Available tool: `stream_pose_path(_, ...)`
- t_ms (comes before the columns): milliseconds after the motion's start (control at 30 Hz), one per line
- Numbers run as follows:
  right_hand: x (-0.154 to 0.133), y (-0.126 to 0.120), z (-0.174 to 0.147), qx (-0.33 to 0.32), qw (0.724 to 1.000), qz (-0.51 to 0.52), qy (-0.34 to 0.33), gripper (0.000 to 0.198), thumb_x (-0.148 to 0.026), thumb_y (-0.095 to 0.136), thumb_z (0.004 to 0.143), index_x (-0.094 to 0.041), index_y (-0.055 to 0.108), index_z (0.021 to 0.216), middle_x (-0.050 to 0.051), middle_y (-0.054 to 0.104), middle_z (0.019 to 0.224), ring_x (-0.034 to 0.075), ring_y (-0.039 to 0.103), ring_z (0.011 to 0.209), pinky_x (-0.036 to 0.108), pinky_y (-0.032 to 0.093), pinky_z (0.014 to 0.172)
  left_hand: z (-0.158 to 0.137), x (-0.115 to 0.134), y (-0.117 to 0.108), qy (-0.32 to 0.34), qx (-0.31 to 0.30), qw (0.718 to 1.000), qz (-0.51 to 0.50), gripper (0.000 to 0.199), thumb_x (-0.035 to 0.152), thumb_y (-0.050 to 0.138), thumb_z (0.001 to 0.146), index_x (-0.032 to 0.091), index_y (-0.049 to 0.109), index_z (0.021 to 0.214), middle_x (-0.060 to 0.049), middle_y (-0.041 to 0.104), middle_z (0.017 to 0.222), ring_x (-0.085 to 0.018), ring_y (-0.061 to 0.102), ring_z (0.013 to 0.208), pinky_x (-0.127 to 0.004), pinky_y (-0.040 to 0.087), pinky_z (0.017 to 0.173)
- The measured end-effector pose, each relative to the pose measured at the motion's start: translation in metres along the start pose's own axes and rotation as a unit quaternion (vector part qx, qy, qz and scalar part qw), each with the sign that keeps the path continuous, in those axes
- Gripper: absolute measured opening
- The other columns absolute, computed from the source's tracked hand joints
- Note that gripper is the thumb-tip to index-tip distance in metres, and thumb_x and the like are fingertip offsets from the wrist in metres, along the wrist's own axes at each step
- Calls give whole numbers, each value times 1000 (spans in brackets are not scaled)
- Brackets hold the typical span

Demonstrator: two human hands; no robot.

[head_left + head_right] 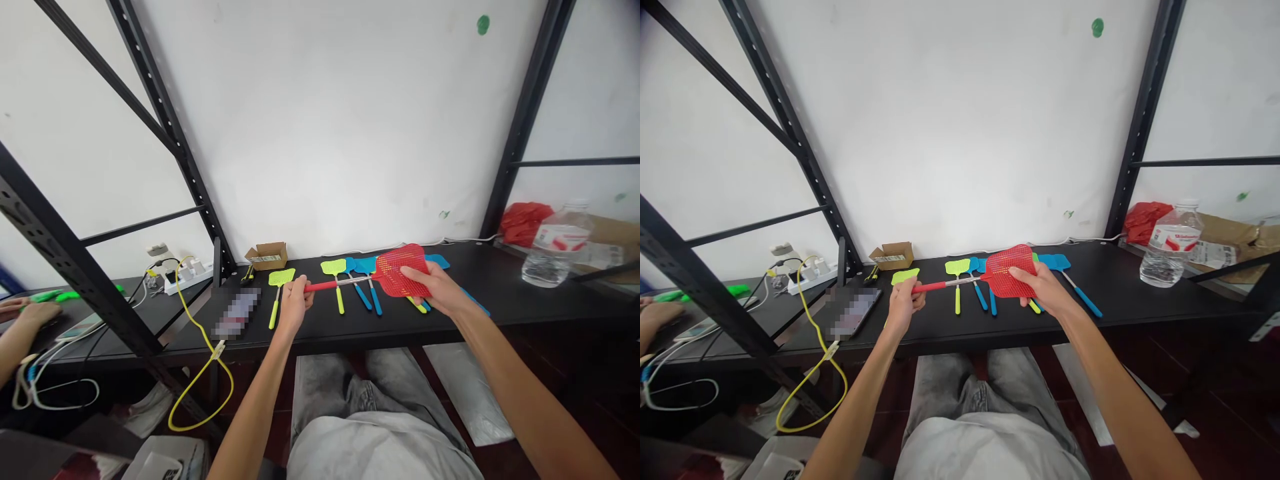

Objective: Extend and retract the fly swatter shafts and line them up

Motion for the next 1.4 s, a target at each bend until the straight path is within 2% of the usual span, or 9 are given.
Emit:
stream_pose_path(133,20,9,3,-4,999,26,29,33,-49,71,80,-16,65,82,1,63,61,9,50,37,22,35,35,-2,1,0,-5,-4,999,48,49,45,44,90,22,21,52,7,19,44,-6,16,39,-22,12,42)
stream_pose_path(267,22,7,3,1,995,92,36,31,-45,74,79,-16,65,79,1,62,62,8,48,38,21,38,34,0,3,-5,-11,-30,987,161,49,51,39,93,20,39,55,4,34,47,-9,30,42,-23,22,44)
stream_pose_path(433,21,-6,7,58,989,132,46,24,-37,76,78,-14,68,83,3,65,68,8,49,42,19,40,33,-7,24,14,101,-64,925,361,33,50,50,90,20,64,89,1,56,66,-13,48,59,-24,34,57)
stream_pose_path(567,36,-14,10,137,968,194,80,15,-30,73,79,-17,66,83,2,66,66,9,51,44,19,40,34,-9,10,25,114,-119,895,415,32,49,51,91,23,67,101,1,58,68,-15,50,62,-25,32,59)
stream_pose_path(700,49,-4,16,106,961,237,92,18,-39,65,86,-21,62,85,3,70,73,11,52,44,22,41,39,-2,-18,9,84,-94,920,370,35,49,45,94,21,66,95,2,53,63,-14,47,60,-25,32,58)
stream_pose_path(867,63,4,19,84,969,208,100,34,-55,52,91,-22,60,95,11,74,89,14,57,48,25,41,42,1,-50,1,44,-103,948,298,35,46,46,93,18,66,90,1,54,62,-13,49,60,-24,35,59)
stream_pose_path(1067,77,19,19,53,990,110,65,52,-63,50,89,-17,67,108,10,73,80,13,56,47,25,39,42,7,-75,-2,-27,-85,987,131,45,58,41,92,18,53,78,2,49,56,-10,43,51,-23,34,51)
stream_pose_path(1200,84,30,18,36,998,5,52,55,-66,57,83,-16,70,101,10,73,77,14,58,48,24,39,43,10,-83,-8,-69,-51,996,40,51,67,47,85,17,51,78,2,49,58,-9,41,50,-22,31,49)
stream_pose_path(1400,82,34,17,36,998,-8,50,54,-67,58,81,-16,71,95,9,72,74,13,57,48,25,38,44,10,-81,-16,-49,-18,998,18,54,69,48,84,15,54,78,1,52,60,-8,41,49,-22,28,50)
Point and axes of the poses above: each hand's wrist, its own z-axis towards the middle knuckle, its own y-axis out of the palm, x = y × z, the point moved 8 cm from there along z, towards the middle knuckle
